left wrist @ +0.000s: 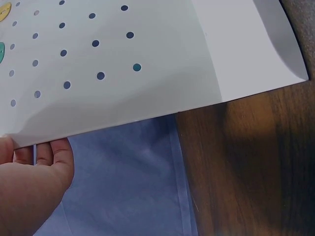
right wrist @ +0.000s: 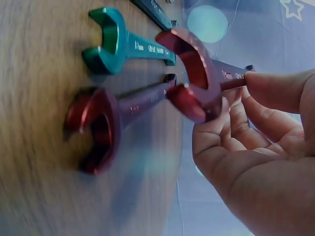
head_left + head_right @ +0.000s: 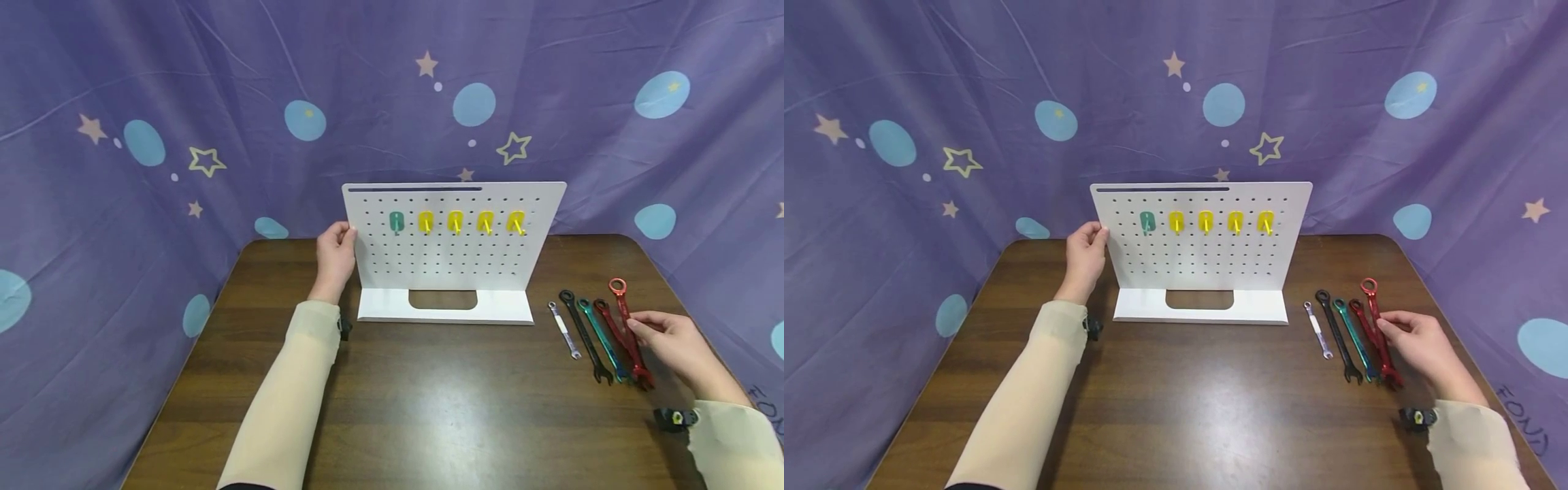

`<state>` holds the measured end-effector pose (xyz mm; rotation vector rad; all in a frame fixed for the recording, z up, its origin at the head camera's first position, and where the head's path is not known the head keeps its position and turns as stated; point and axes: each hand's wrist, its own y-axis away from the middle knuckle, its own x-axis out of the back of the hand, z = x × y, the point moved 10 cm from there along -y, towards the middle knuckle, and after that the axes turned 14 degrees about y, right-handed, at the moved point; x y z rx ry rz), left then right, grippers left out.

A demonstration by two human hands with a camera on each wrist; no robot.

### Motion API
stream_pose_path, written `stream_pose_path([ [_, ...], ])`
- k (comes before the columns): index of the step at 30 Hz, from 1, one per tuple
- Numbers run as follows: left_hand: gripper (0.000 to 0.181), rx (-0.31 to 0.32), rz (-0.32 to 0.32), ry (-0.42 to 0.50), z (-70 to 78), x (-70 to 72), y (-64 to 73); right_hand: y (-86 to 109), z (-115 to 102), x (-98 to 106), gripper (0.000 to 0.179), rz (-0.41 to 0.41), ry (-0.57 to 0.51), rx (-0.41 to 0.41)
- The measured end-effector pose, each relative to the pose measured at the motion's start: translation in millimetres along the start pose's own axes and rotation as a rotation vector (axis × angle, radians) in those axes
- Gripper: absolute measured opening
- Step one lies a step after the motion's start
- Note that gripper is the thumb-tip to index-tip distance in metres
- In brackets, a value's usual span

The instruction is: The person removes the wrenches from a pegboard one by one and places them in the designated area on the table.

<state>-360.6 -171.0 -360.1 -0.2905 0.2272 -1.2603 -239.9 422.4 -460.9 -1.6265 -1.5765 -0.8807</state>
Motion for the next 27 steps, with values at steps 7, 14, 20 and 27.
stream_pose_path([
  [7, 0.016, -0.011, 0.000, 0.002, 0.9, -0.5, -0.2, 2.5, 10.0, 1.7, 0.041, -0.031, 0.018, -0.007],
  [14, 0.016, -0.015, 0.005, -0.001, 1.5, -1.1, -0.4, 1.8, 22.3, -2.0, 0.040, -0.049, 0.001, -0.022],
  [20, 0.016, -0.009, 0.003, -0.008, 1.9, -1.6, 0.6, 1.3, 37.5, -5.9, 0.038, -0.060, -0.014, -0.056],
  [27, 0.016, 0.000, 0.010, -0.010, 1.9, 0.1, 0.7, -1.4, 45.1, -9.7, 0.041, -0.120, 0.025, -0.077],
])
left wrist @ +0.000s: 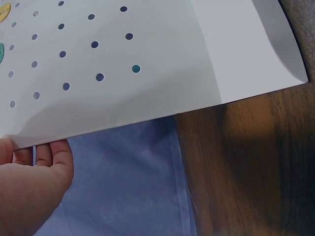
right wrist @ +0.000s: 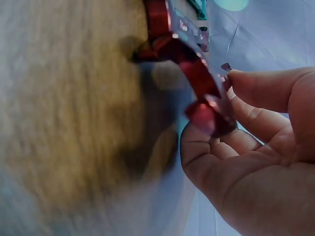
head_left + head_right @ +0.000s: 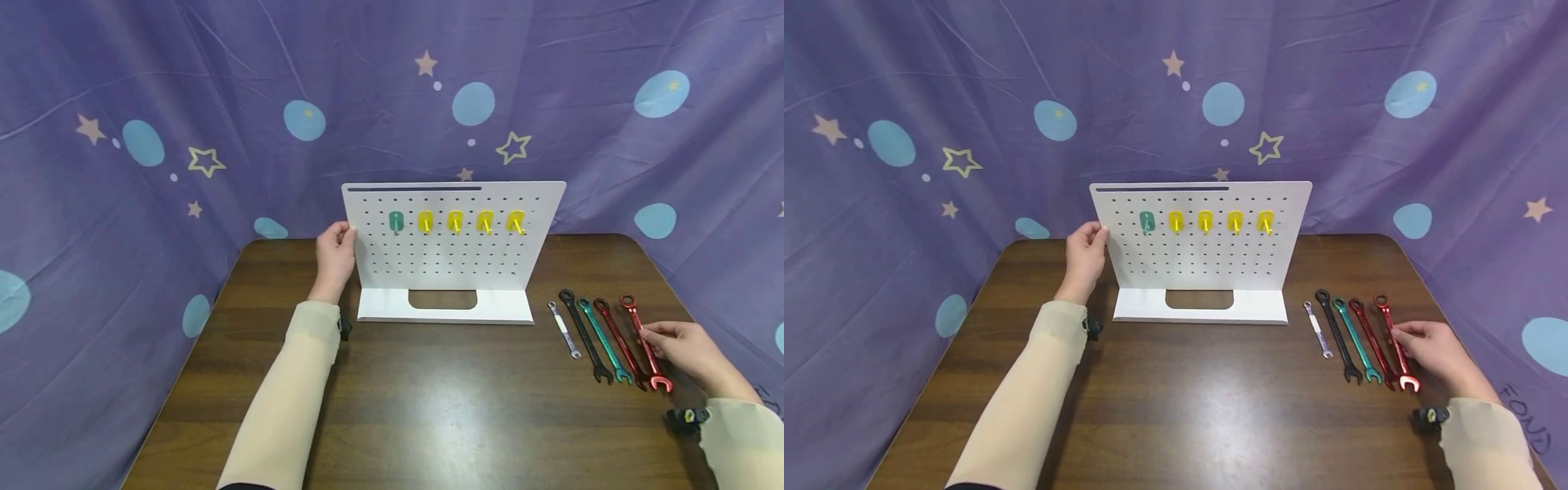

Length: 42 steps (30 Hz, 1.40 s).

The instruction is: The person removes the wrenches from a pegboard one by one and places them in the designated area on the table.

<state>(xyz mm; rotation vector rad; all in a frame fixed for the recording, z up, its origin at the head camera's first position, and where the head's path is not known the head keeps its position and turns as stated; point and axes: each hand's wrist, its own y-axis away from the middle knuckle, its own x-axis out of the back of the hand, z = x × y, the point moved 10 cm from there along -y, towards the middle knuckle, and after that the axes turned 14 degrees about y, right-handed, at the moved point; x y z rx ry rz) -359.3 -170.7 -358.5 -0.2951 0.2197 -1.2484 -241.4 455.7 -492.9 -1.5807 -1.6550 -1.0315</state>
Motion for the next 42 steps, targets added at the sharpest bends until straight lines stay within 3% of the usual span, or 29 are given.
stream_pose_path([
  [12, 0.017, -0.011, 0.000, 0.006, -2.8, 0.0, -1.4, -5.5, -1.9, -0.8, 0.044, -0.052, 0.091, 0.036],
  [18, 0.016, -0.020, 0.002, 0.005, -2.1, 0.1, -1.3, -6.0, -2.1, 0.4, 0.043, -0.040, 0.144, 0.042],
  [42, 0.016, -0.022, -0.002, 0.002, -1.0, 0.2, -0.3, -3.9, -13.5, 11.8, 0.020, 0.182, 0.309, 0.055],
])
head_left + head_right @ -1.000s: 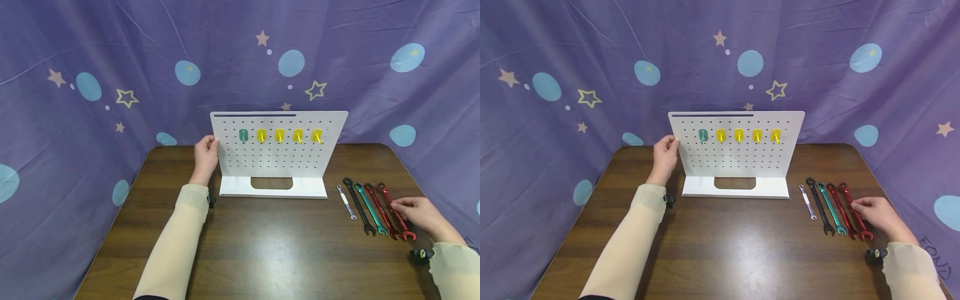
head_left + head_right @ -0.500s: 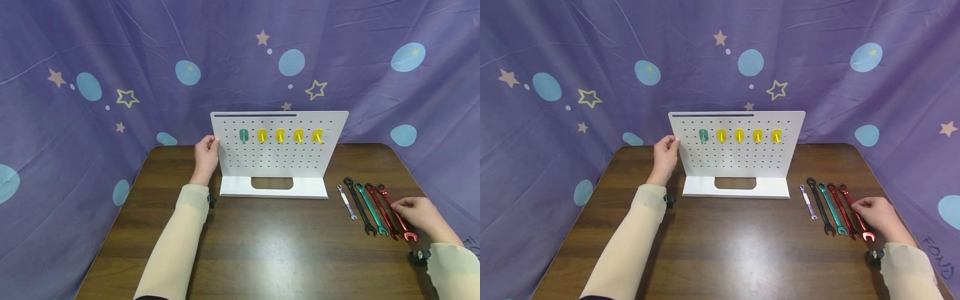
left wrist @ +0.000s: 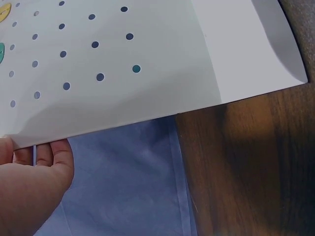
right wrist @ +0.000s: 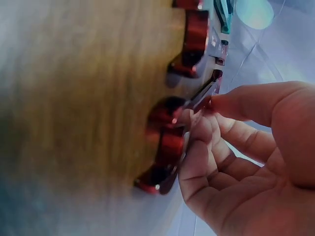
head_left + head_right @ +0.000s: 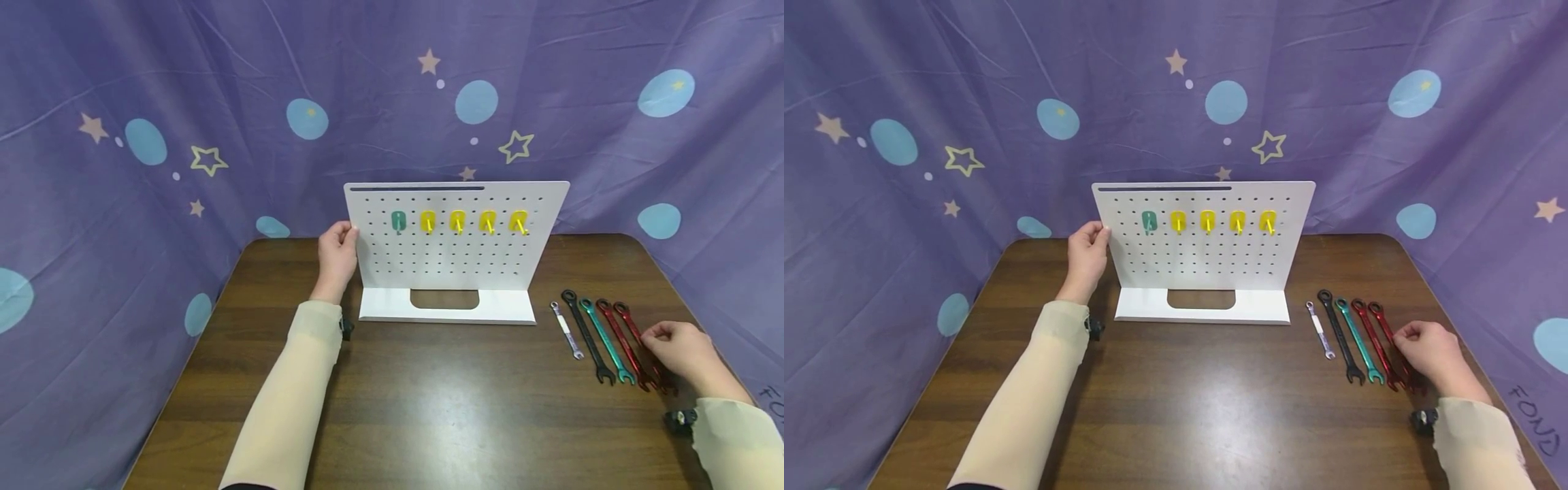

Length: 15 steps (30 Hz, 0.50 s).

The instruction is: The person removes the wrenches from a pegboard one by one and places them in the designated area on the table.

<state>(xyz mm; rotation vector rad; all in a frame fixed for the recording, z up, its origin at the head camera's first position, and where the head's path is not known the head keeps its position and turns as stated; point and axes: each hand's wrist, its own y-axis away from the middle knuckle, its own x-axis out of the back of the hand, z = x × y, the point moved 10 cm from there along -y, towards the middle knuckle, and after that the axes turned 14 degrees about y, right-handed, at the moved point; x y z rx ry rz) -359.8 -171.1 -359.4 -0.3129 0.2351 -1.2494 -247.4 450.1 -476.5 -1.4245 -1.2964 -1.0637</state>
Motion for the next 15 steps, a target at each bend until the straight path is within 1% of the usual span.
stream_pose_path([
  [6, 0.016, 0.002, 0.006, 0.004, -1.7, 0.7, 0.3, 0.5, 1.9, -4.9, 0.022, -0.016, 0.008, -0.007],
  [12, 0.017, 0.015, -0.009, 0.005, 0.6, -1.2, 1.3, 0.0, -3.9, 4.2, 0.022, 0.039, -0.001, -0.008],
  [15, 0.018, 0.028, -0.030, -0.007, 0.9, -2.9, 2.2, -2.0, -10.1, 8.5, 0.024, 0.044, -0.024, -0.013],
])
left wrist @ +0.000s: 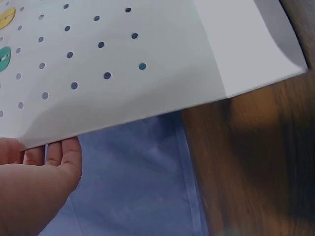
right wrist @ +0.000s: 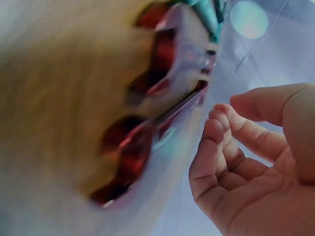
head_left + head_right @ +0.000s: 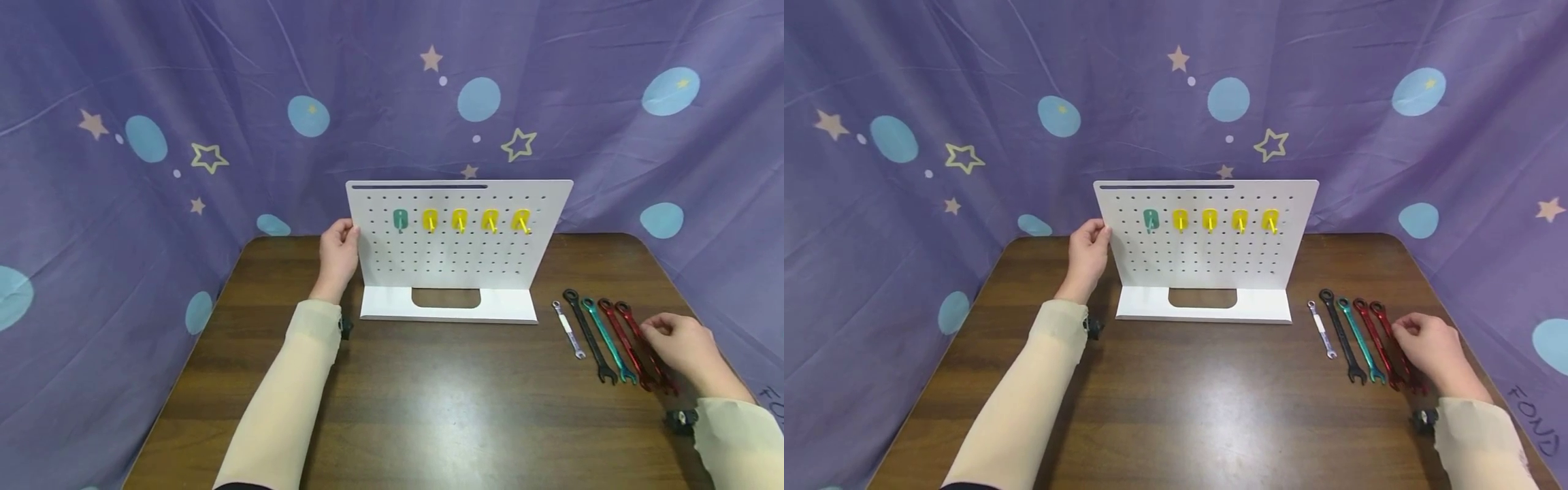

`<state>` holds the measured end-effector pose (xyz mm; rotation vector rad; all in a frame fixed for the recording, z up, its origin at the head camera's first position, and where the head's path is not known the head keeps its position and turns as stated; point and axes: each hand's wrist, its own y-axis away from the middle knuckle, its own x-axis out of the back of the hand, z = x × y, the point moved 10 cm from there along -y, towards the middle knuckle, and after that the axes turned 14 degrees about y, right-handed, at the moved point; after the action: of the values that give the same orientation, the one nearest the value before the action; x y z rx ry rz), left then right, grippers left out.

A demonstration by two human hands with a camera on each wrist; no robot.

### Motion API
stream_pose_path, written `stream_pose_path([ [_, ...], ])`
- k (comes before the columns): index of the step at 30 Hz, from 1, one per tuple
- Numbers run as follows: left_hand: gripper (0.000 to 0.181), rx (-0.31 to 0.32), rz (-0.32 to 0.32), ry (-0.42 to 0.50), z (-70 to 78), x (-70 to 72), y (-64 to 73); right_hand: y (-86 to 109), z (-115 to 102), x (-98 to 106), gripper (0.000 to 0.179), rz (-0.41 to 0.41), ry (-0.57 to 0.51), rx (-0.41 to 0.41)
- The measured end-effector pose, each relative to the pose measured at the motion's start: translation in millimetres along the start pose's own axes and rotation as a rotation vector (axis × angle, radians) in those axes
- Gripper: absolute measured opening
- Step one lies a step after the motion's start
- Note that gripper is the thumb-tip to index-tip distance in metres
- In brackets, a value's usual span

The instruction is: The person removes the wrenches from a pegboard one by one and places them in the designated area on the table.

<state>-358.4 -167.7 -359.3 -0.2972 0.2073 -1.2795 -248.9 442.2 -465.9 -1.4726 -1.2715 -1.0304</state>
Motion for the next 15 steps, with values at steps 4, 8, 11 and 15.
stream_pose_path([
  [4, 0.021, 0.023, -0.042, -0.030, -2.2, -3.7, 3.7, -2.1, -10.2, 7.0, 0.028, 0.011, -0.027, 0.000],
  [8, 0.024, 0.039, -0.082, -0.081, -5.2, -5.6, 10.2, -4.7, -20.3, 14.6, 0.031, 0.033, -0.051, 0.003],
  [11, 0.026, 0.043, -0.105, -0.143, -6.4, -3.5, 16.8, -7.4, -27.6, 20.5, 0.032, 0.056, -0.066, 0.007],
  [15, 0.027, 0.025, -0.119, -0.245, -6.6, 5.3, 25.7, -9.9, -36.3, 29.1, 0.034, 0.107, -0.067, 0.020],
])
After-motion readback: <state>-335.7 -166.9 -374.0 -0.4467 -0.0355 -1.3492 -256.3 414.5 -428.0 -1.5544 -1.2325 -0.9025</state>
